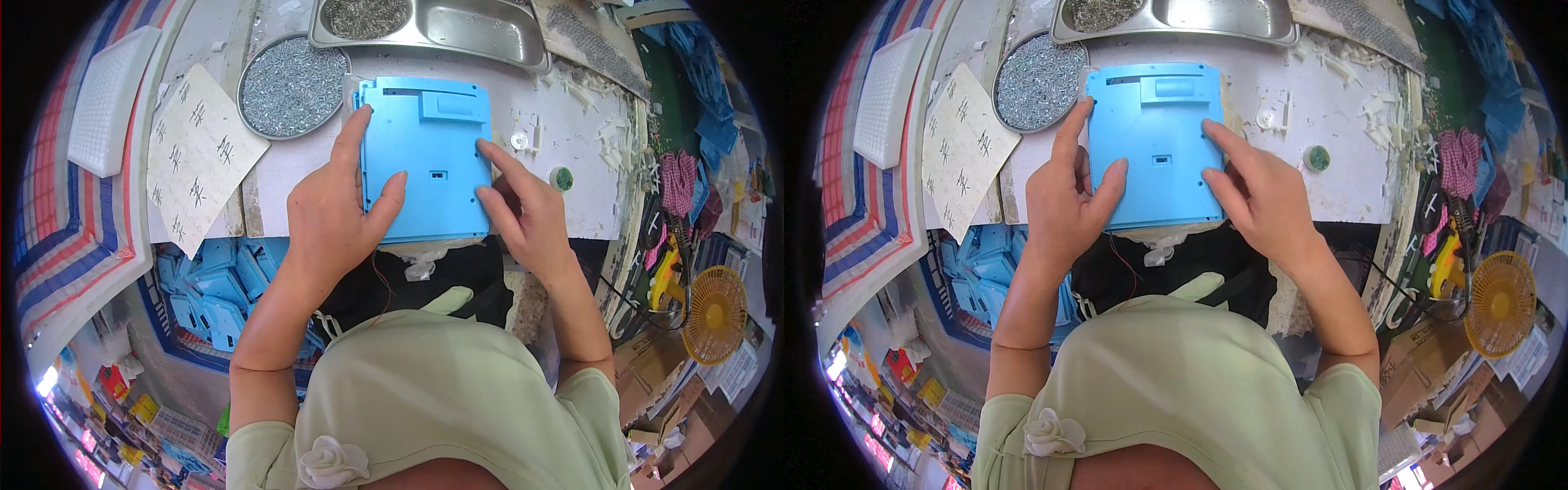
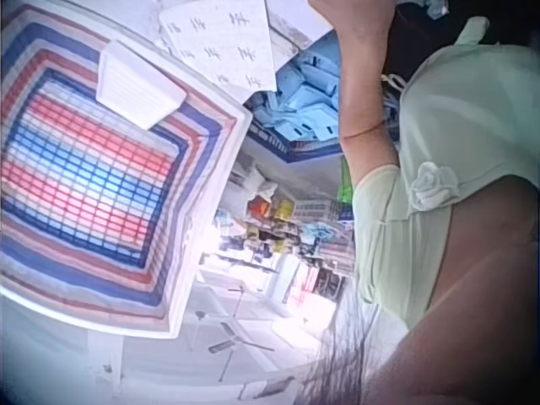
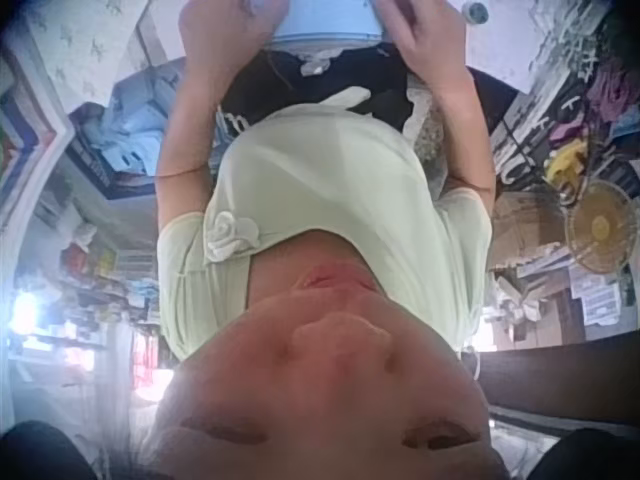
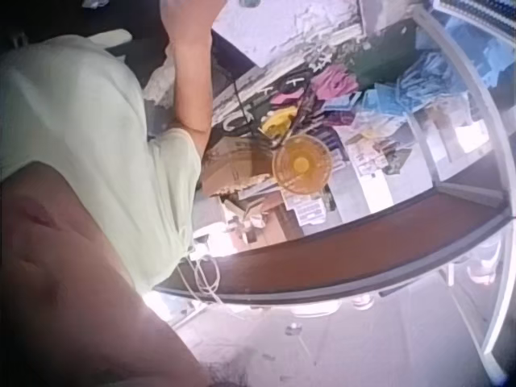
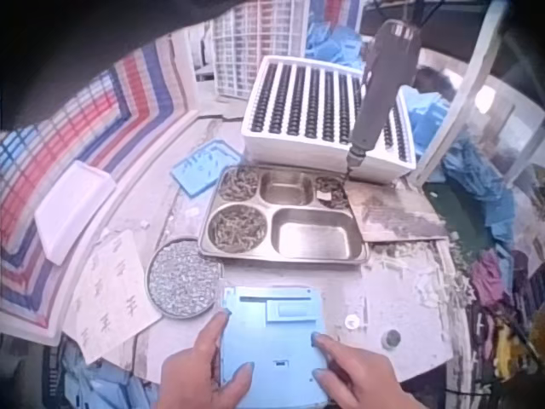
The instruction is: The recorder assembles electronic components by soldering wires and screwing parts together into a blue plastic housing.
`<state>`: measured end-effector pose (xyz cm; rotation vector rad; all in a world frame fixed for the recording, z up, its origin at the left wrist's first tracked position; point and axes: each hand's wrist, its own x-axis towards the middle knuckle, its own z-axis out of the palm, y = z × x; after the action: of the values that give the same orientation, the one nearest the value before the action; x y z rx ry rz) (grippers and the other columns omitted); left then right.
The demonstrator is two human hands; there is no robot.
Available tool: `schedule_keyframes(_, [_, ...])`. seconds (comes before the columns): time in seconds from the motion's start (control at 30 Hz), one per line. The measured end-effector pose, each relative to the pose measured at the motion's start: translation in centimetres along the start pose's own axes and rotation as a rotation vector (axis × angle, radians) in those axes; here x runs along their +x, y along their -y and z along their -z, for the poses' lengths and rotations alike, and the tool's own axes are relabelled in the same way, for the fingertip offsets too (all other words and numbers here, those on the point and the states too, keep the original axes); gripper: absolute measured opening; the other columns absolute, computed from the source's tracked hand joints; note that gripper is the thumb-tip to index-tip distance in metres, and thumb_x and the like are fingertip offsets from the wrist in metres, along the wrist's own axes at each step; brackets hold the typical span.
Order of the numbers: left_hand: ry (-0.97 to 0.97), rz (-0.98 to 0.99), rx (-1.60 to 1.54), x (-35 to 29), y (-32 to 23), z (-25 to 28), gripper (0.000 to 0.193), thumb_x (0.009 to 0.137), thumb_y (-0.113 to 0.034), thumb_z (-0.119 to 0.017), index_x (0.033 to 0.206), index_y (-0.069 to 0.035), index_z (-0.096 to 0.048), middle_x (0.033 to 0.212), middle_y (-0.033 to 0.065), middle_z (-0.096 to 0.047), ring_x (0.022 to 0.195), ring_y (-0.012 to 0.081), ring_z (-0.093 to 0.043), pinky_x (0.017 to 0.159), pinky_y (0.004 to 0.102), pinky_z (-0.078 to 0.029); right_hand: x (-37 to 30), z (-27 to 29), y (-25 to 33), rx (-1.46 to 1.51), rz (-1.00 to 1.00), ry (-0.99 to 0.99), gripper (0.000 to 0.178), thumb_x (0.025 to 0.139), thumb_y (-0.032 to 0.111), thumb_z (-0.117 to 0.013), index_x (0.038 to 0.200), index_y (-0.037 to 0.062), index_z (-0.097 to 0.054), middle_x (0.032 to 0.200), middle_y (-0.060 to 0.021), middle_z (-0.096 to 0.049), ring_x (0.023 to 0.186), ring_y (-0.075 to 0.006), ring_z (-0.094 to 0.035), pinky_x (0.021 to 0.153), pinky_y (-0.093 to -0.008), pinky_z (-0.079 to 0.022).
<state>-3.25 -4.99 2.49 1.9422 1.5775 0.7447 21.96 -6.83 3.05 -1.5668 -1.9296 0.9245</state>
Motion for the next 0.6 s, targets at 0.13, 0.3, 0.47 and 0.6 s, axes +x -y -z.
schedule_keyframes(0.13, [0.033,0.004,0.039,-0.2,0.0,0.2,0.075,0.088,-0.028,-0.076,0.149,0.003,-0.046,0.060,0.0061,-0.057,0.051,0.0219,-0.059,0.051,0.0349,-0.046,-0.4,0.0,-0.4,-0.067,0.147,-0.026,0.050,0.091,0.011,-0.072,0.140,0.0046,-0.060,0.088,-0.0155,-0.068,0.075,-0.0331,-0.064,0.068,-0.0401,-0.052])
schedule_keyframes(0.3, [0.029,0.055,0.057,-2.1,0.7,-0.4,0.069,0.091,-0.027,-0.074,0.147,0.005,-0.049,0.060,0.0073,-0.056,0.052,0.0225,-0.059,0.052,0.0355,-0.046,0.3,-0.2,-0.3,-0.229,0.317,-0.038,0.049,0.093,0.013,-0.071,0.139,0.0037,-0.059,0.091,-0.0149,-0.069,0.079,-0.0327,-0.066,0.068,-0.0421,-0.053])
schedule_keyframes(0.47, [-0.038,0.041,0.041,-2.7,1.2,-1.1,0.065,0.092,-0.023,-0.075,0.145,0.007,-0.051,0.063,0.0080,-0.057,0.054,0.0226,-0.058,0.053,0.0354,-0.046,1.0,0.1,0.1,-0.352,0.312,0.039,0.050,0.094,0.017,-0.069,0.140,0.0016,-0.056,0.089,-0.0133,-0.068,0.079,-0.0331,-0.066,0.066,-0.0437,-0.053])
schedule_keyframes(0.6, [0.172,0.146,-0.292,-1.9,1.9,0.9,0.072,0.090,-0.022,-0.078,0.150,0.004,-0.047,0.065,0.0070,-0.053,0.056,0.0211,-0.053,0.056,0.0310,-0.045,0.6,1.1,1.6,-0.402,0.261,0.142,0.056,0.093,0.021,-0.071,0.142,-0.0005,-0.053,0.087,-0.0132,-0.066,0.077,-0.0334,-0.065,0.066,-0.0440,-0.053])
